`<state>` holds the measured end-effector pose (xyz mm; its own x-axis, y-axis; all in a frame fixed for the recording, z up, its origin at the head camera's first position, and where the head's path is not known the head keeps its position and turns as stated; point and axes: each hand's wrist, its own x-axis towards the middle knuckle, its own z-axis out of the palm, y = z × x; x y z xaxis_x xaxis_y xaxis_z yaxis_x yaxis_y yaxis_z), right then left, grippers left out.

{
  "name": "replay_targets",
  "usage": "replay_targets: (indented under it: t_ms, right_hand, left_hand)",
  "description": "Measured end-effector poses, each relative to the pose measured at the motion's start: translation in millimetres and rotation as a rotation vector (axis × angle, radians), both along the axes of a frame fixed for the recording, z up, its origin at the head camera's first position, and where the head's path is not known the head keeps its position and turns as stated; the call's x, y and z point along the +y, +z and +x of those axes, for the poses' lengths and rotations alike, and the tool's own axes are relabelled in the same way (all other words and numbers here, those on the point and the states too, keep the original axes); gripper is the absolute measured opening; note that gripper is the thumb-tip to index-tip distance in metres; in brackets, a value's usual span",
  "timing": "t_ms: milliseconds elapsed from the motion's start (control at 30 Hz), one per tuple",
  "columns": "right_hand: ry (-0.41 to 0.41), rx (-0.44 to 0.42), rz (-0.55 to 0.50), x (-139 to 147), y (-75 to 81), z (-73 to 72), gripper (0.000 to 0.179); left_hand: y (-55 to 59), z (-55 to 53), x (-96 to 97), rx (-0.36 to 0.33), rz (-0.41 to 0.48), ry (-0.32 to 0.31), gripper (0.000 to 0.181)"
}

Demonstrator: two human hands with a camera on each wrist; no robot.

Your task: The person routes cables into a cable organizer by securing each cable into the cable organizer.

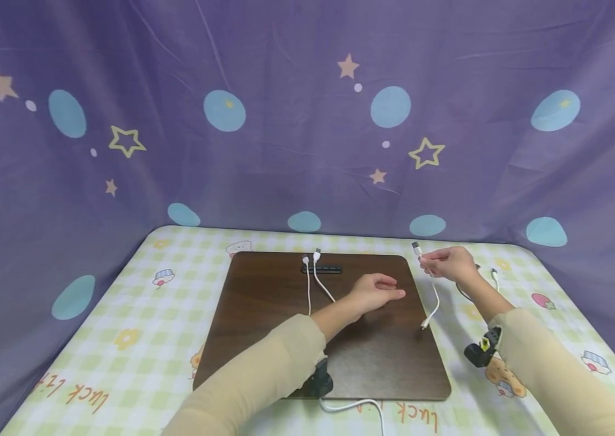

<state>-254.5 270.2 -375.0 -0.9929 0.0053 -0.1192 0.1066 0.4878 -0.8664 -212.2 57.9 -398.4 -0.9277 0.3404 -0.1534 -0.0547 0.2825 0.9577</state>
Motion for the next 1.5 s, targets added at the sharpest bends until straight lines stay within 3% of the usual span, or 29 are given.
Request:
replay_targets:
  t_ms: [233,500,800,1267,1500]
  right_hand:
    - [0.019,-0.029,-0.078,-10,3.8,2.5,0.045]
    - [0.015,-0.068,-0.179,-21,7.6,2.8,0.045]
    - [0.053,-0.071,-0.208,-35,8.6,3.4,0.046]
    - [0.079,-0.059,-0.218,-49,6.1,3.6,0.043]
    - [0.087,-0.071,-0.265,-49,-0.1,0.6,0.045]
  left_hand:
    - [0.9,1.9,4.3,-0.037,0.037,-0.005,0.036]
    - [-1.8,6.1,8.3,-0.111,0.143,-0.035,0.036]
    - [-4.8,8.4,8.7,-0.202,0.254,-0.047,0.03]
    - [-11.9,6.1,-3.6,-0.336,0.287,-0.157,0.025]
    - [-12.0,8.9,-12.6,-0.334,0.265,-0.199,0.026]
